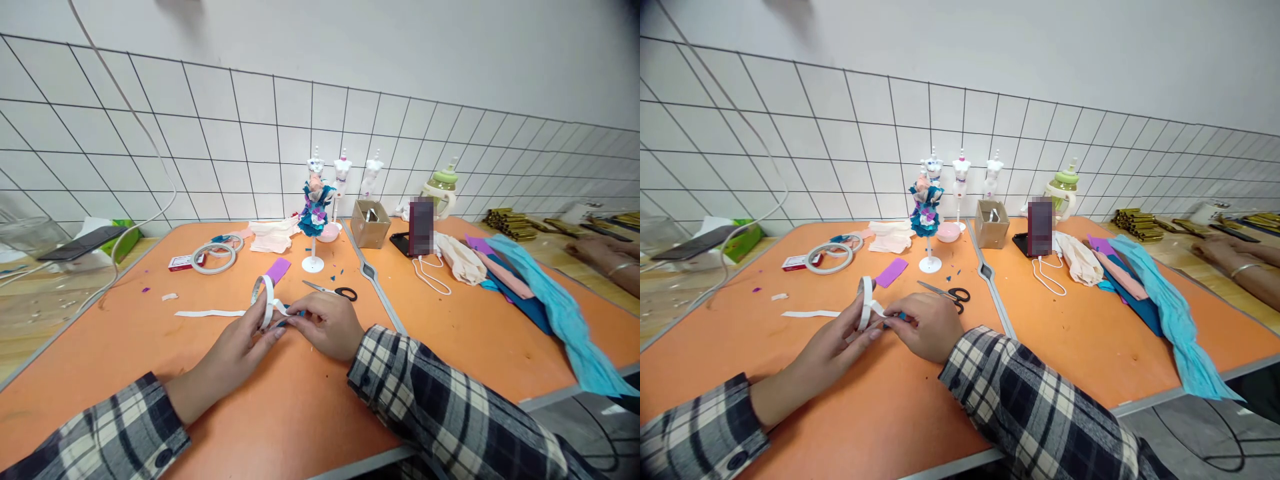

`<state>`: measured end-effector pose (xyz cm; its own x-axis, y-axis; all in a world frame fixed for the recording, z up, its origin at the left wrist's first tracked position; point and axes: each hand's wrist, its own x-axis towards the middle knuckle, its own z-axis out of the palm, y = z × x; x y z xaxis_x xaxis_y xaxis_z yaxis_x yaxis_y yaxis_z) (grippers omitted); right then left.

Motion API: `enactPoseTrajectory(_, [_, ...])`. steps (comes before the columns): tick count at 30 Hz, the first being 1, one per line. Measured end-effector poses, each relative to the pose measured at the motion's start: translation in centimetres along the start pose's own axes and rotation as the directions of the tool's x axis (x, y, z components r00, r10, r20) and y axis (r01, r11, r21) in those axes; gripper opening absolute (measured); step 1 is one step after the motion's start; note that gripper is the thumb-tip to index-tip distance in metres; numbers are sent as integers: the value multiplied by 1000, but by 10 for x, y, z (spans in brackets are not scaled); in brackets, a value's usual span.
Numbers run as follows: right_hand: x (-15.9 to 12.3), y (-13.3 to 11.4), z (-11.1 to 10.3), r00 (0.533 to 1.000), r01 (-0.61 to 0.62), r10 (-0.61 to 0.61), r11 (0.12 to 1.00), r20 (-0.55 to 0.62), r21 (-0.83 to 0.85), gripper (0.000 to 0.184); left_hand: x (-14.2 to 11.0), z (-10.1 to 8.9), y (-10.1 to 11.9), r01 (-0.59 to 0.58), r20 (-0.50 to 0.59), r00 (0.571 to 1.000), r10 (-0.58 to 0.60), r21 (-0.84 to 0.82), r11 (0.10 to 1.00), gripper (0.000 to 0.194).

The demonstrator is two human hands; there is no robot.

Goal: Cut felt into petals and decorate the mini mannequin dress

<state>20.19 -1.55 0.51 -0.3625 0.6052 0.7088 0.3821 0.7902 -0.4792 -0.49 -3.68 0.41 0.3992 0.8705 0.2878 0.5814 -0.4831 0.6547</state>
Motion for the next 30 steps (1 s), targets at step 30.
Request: enactPoseTrajectory(30, [-3, -5, 5, 970, 204, -186, 973, 154, -111, 17, 2, 5, 21, 197, 69, 976, -208, -686, 700, 83])
